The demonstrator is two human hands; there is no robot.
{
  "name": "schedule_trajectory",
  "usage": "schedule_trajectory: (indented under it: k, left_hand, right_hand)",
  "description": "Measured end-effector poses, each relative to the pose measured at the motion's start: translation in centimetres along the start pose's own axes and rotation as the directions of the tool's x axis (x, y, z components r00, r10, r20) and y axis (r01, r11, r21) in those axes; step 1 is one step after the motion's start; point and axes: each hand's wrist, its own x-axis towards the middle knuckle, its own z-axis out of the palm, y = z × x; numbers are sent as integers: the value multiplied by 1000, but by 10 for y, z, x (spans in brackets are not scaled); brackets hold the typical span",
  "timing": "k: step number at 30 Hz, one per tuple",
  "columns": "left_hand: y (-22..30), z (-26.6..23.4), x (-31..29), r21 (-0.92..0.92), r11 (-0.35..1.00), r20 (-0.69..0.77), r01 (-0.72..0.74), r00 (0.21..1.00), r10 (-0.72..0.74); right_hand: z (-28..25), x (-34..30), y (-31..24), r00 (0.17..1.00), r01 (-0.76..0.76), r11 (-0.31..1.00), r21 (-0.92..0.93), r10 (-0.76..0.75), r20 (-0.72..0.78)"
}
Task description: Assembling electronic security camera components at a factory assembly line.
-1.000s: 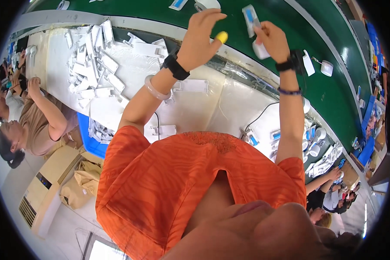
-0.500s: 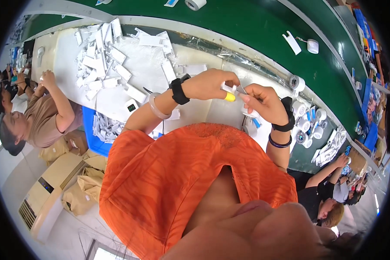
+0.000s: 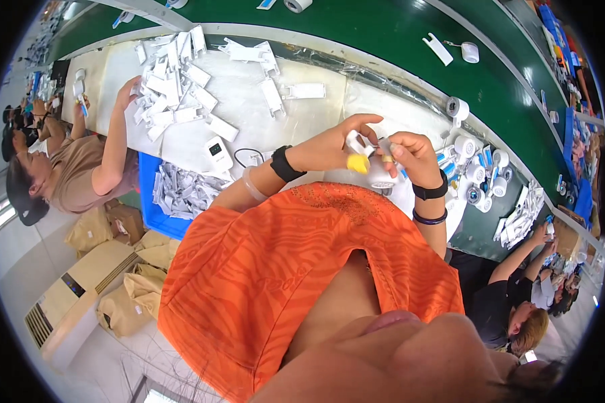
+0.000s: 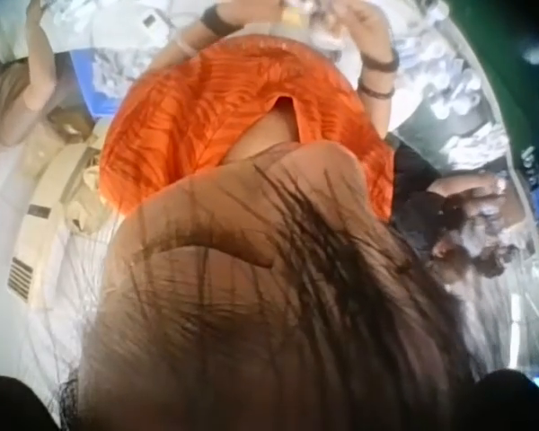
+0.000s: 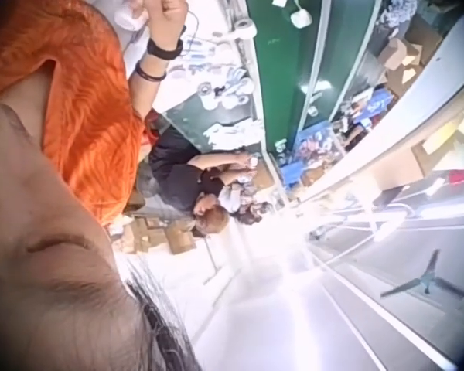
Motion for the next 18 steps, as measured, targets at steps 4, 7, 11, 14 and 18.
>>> schedule_trajectory:
  k: [4, 7, 11, 14, 18]
  left_hand:
    - [14, 10, -1, 46, 997, -156, 69, 986, -61]
    - [14, 10, -3, -260, 961, -267, 99, 949, -170]
    - [30, 17, 2, -149, 987, -295, 53, 951, -96]
    - [25, 23, 7, -14, 1000, -388, 0, 922, -5]
    - [7, 15, 3, -98, 988, -329, 119, 933, -145]
  right_hand:
    - [-1, -11, 2, 999, 40, 997, 69, -38, -20]
    - [-2, -18, -4, 1000, 13, 1000, -2, -13, -13]
    - [15, -19, -12, 994, -90, 978, -188, 100, 43]
    - [25, -18, -7, 979, 82, 779, -622, -179, -95]
    - [34, -17, -1, 903, -42, 623, -781, -312, -297]
